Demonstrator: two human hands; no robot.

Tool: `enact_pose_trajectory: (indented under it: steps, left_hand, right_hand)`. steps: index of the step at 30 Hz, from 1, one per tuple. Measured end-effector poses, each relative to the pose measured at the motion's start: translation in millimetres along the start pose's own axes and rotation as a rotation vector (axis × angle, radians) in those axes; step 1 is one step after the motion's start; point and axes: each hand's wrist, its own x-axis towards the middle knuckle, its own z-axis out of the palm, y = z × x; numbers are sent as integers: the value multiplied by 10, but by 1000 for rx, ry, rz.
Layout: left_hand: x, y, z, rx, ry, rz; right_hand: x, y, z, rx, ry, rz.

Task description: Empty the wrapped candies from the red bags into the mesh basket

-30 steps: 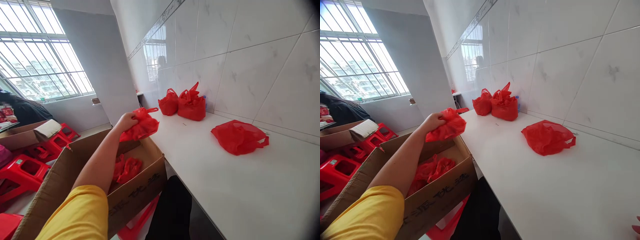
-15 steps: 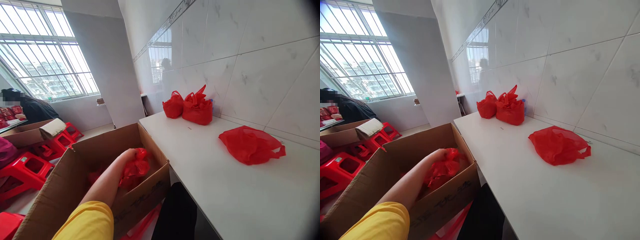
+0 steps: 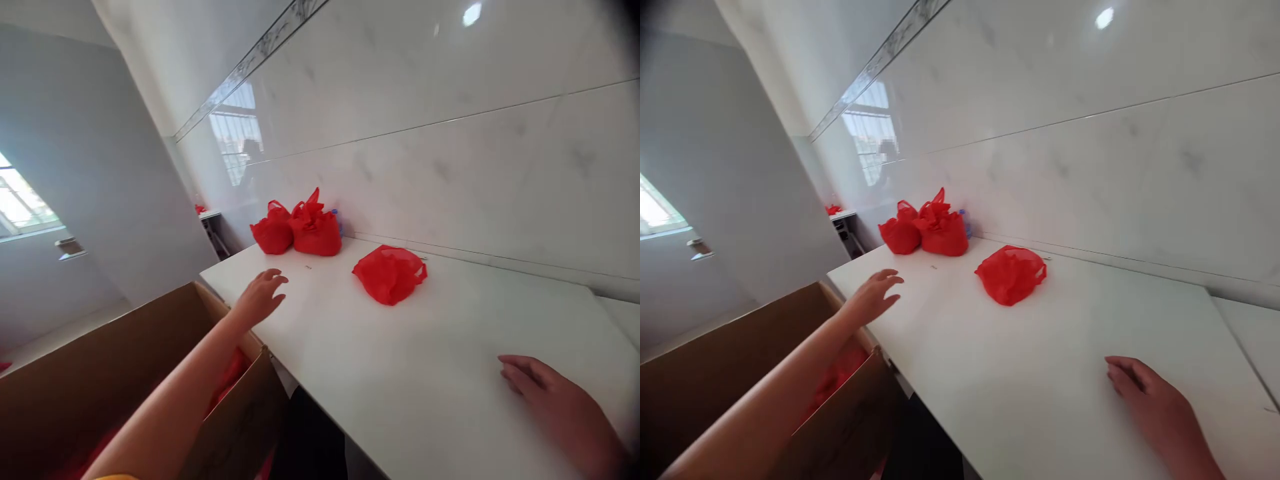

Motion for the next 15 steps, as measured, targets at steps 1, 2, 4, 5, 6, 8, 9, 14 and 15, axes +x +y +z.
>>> enact_pose_trajectory:
  steps: [1, 2, 4, 5, 6, 8, 9, 14, 15]
  left_hand:
    - [134, 205, 105, -66, -18, 64]
    - [259, 417, 225, -137, -40, 111]
    - [487, 847, 488, -296, -64, 129]
    - [592, 1056, 620, -370, -64, 113]
    - [692, 1255, 748, -434, -44, 101]
    - [882, 1608, 975, -515, -3, 43]
    - [973, 1756, 1072, -534, 2, -29]
    - [1301, 2230, 1389, -493, -16, -263]
    - [1317, 2291, 1427, -476, -31, -279]
  right_hand:
    - [-20, -40, -3, 14, -29, 2]
    - [-45, -81, -6, 38, -50, -1]
    - [-98, -155, -13, 104, -49, -19]
    - [-123, -188, -17, 139, -39, -25]
    - [-144, -217, -21, 185, -40, -34]
    - [-176, -265, -35, 280, -40, -63]
    - [-187, -284, -43, 309, -39, -79]
    - [-206, -326, -81, 350, -20, -95]
    - [-207, -327, -85, 347, -20, -100]
